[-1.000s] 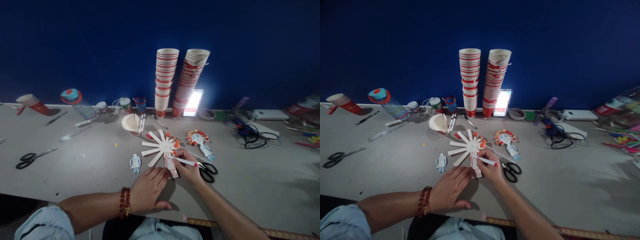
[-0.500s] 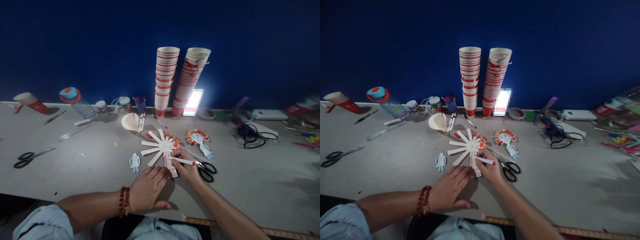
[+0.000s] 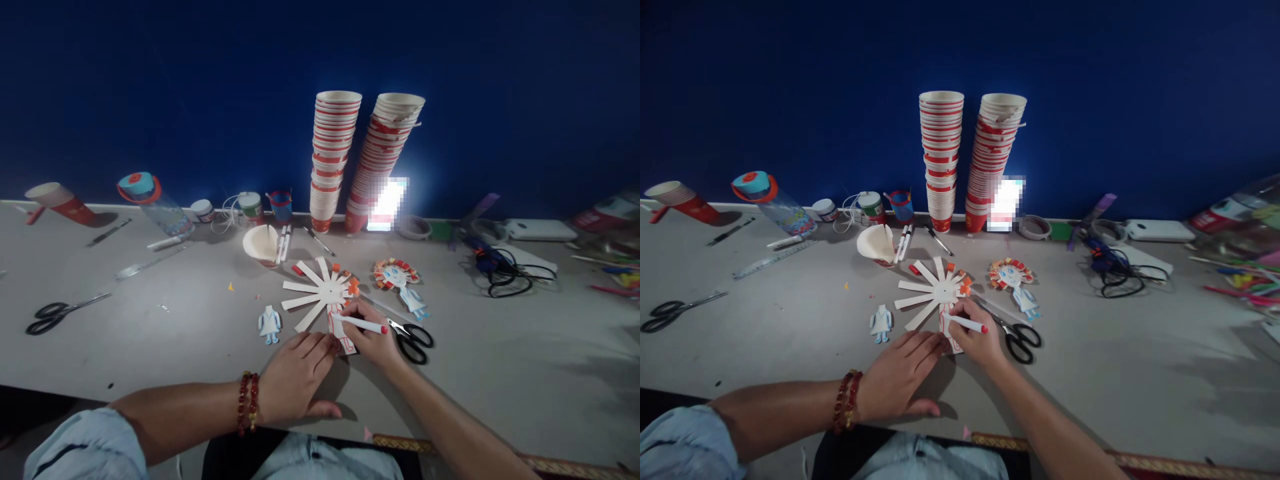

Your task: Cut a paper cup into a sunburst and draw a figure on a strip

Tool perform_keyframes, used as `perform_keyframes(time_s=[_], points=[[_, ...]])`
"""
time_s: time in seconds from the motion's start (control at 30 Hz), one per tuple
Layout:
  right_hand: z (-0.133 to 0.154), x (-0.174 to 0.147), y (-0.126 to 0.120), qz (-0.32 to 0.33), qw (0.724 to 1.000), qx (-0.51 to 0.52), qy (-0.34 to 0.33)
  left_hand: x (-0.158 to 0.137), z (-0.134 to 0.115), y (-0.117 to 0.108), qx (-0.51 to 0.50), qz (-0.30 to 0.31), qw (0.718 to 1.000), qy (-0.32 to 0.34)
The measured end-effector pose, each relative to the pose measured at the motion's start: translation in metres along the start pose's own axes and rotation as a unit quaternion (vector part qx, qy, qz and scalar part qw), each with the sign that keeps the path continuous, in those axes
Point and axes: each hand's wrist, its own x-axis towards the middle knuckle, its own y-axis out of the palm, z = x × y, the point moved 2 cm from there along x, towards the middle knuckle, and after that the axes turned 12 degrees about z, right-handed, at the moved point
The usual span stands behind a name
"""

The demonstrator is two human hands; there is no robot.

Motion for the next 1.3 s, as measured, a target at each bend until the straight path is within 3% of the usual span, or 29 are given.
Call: perform_keyframes(time_s=[1.3], points=[[-0.0016, 0.0003, 0.0012, 0.007, 0.999, -0.034, 0.02, -0.0002, -0.0002, 0.0, 0.015, -0.01, 1.0, -0.001]])
